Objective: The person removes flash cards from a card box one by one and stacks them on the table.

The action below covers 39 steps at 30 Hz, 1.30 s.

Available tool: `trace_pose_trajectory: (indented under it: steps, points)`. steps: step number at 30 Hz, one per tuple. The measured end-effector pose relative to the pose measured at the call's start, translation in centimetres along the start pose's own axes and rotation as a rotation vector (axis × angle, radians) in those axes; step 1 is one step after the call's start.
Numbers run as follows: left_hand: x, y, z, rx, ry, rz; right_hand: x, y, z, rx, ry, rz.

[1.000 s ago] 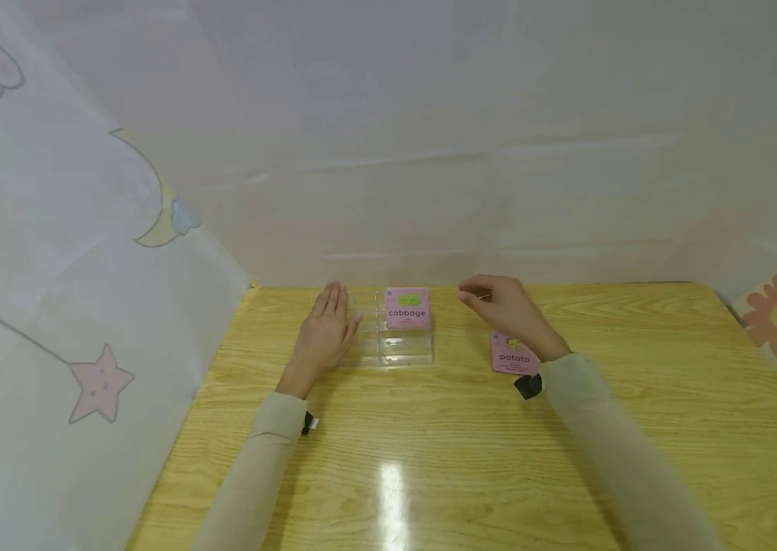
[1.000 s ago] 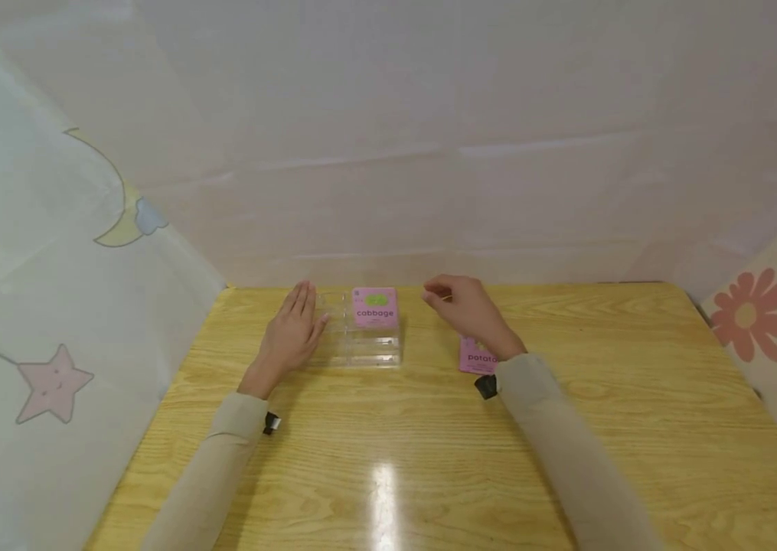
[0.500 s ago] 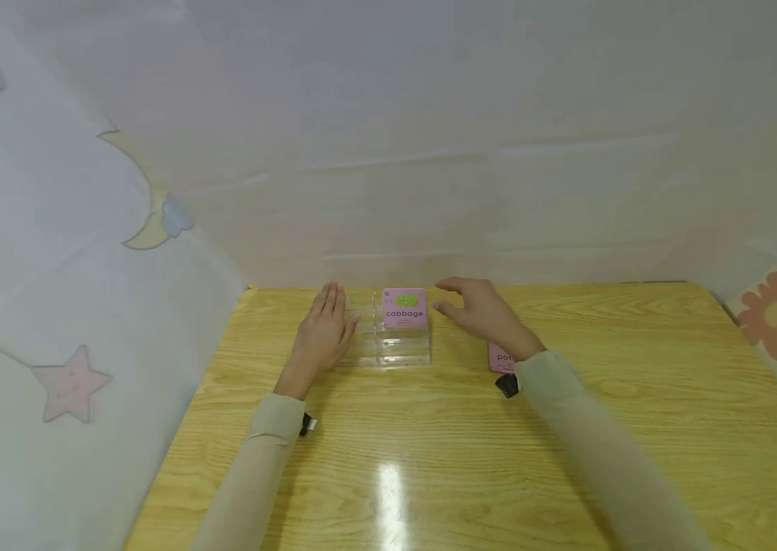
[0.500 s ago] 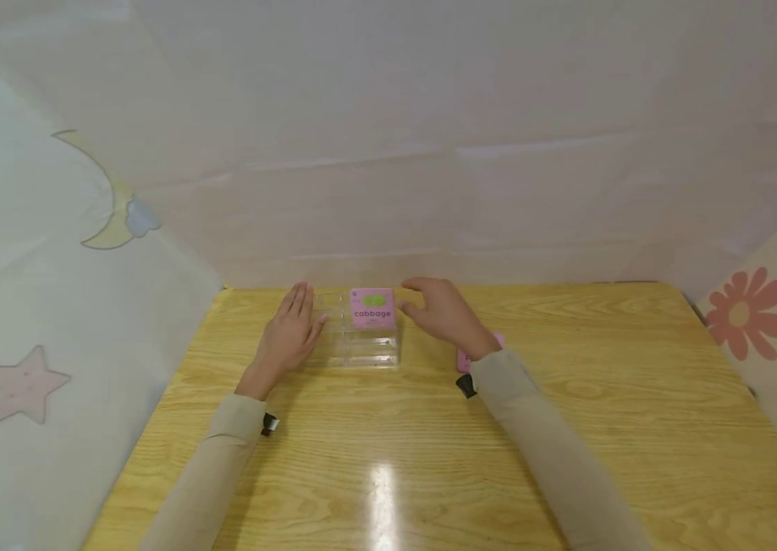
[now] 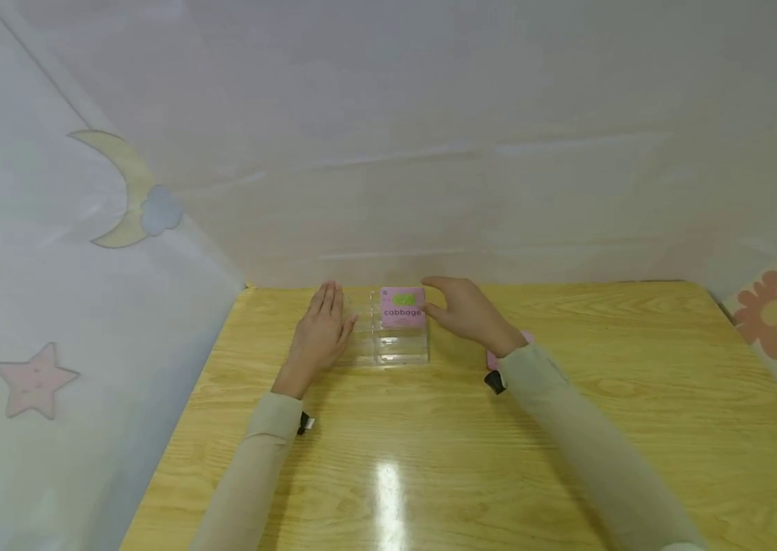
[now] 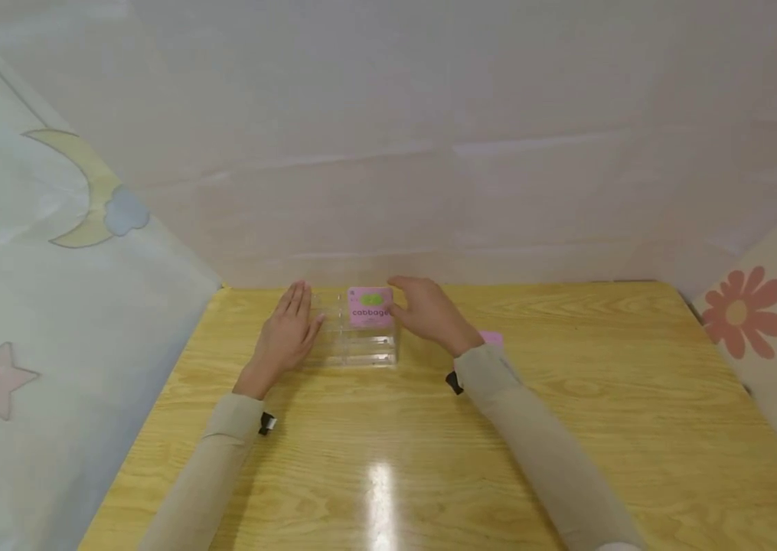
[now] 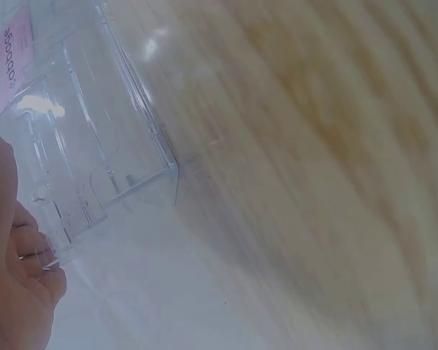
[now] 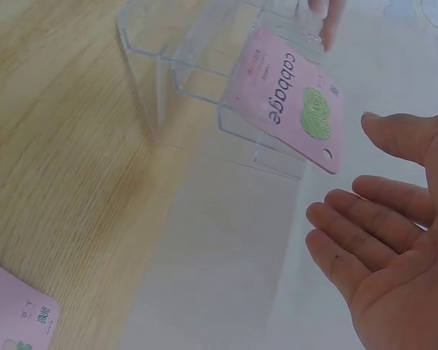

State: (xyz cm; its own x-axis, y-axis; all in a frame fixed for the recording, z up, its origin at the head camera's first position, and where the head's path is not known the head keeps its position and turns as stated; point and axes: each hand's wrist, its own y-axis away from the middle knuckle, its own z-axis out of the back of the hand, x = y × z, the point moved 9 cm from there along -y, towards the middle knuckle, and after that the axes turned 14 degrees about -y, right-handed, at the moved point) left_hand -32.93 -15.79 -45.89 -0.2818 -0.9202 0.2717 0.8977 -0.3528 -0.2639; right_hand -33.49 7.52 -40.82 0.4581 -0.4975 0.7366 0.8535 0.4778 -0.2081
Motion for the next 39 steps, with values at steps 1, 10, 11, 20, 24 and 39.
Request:
trace_pose_trajectory:
  steps: [1, 10, 11, 20, 24, 39]
  points:
    - [0.0, 0.0, 0.0, -0.004, -0.001, 0.0, 0.0, -0.1, -0.1, 0.004, 0.015, 0.002]
    - [0.0, 0.0, 0.0, -0.003, -0.002, 0.006, 0.2, -1.2, -1.0, 0.014, 0.108, 0.031]
    - [0.0, -0.1, 0.0, -0.002, 0.0, 0.007, 0.2, -1.4, -1.1, 0.014, 0.115, 0.036]
    - [-0.3, -0.2, -0.4, -0.002, 0.005, 0.011, 0.6, -2.2, -2.4, 0.029, 0.155, 0.074]
    - [-0.5, -0.1, -0.5, -0.006, 0.007, 0.01, 0.4, -2.3, -3.1, 0.051, 0.213, 0.075]
    - [-0.6, -0.1, -0.2, -0.021, -0.004, 0.006, 1.5, -2.7, -4.3, 0.063, 0.298, 0.161]
